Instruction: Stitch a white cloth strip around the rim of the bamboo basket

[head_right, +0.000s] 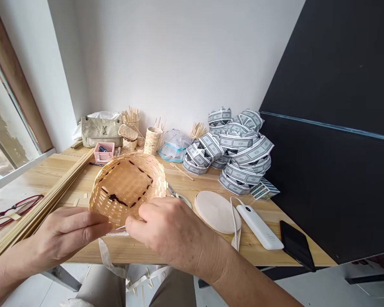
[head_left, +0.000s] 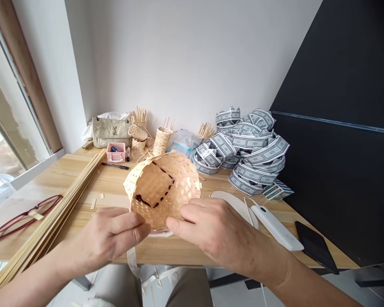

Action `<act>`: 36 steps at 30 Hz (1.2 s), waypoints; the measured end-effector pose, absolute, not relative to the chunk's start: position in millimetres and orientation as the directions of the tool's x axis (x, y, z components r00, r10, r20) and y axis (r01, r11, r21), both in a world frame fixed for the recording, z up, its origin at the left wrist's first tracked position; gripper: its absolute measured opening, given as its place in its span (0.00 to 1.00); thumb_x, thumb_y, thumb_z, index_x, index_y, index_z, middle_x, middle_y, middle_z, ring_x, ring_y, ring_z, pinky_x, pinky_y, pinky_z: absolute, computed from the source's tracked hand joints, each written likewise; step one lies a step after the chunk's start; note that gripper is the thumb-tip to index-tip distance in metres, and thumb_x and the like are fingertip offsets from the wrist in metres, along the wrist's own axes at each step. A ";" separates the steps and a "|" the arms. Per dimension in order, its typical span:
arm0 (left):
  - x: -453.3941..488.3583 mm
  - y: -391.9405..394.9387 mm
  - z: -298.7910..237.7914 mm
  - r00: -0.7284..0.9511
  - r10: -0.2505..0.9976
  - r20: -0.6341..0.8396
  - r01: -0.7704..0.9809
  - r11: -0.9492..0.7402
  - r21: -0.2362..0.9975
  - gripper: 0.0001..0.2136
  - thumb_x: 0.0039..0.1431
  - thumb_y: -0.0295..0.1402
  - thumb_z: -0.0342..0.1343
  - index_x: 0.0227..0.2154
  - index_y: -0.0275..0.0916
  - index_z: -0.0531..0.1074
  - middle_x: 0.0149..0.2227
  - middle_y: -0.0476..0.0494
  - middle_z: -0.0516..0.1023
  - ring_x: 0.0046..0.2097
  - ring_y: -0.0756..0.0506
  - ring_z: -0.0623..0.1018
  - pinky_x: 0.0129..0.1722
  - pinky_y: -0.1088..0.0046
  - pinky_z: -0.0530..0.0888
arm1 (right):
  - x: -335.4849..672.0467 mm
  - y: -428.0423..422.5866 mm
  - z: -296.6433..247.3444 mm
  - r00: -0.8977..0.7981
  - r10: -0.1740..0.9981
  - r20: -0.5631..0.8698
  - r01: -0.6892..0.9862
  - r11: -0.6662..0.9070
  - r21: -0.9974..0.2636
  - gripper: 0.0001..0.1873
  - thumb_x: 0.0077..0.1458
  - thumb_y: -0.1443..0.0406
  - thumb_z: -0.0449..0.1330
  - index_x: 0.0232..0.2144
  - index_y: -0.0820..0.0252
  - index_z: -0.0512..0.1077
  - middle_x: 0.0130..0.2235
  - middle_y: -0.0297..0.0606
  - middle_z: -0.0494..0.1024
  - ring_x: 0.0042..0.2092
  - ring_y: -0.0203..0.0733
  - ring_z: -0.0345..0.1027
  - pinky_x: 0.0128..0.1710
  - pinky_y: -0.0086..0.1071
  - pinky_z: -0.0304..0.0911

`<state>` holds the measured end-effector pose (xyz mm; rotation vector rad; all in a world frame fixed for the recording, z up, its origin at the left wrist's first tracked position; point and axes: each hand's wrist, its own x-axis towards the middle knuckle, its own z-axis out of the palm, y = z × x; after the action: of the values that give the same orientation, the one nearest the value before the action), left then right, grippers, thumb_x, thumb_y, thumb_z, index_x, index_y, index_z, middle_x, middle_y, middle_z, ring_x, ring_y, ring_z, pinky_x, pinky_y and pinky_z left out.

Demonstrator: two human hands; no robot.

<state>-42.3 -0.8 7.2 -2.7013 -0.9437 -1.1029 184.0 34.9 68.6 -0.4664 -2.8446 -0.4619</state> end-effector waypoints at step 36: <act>-21.9 41.6 26.5 0.734 0.599 0.320 0.174 -0.622 0.763 0.17 0.61 0.39 0.47 0.30 0.31 0.77 0.24 0.47 0.65 0.27 0.52 0.67 0.25 0.81 0.65 | 183.9 67.6 58.0 -0.963 0.229 0.145 0.156 0.904 -0.397 0.10 0.57 0.73 0.52 0.28 0.64 0.71 0.25 0.31 0.67 0.27 0.30 0.59 0.27 0.22 0.52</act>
<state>-21.9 41.6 26.5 -3.5883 -0.9507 -1.2011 183.9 67.6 58.0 -0.2940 -2.8805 0.5776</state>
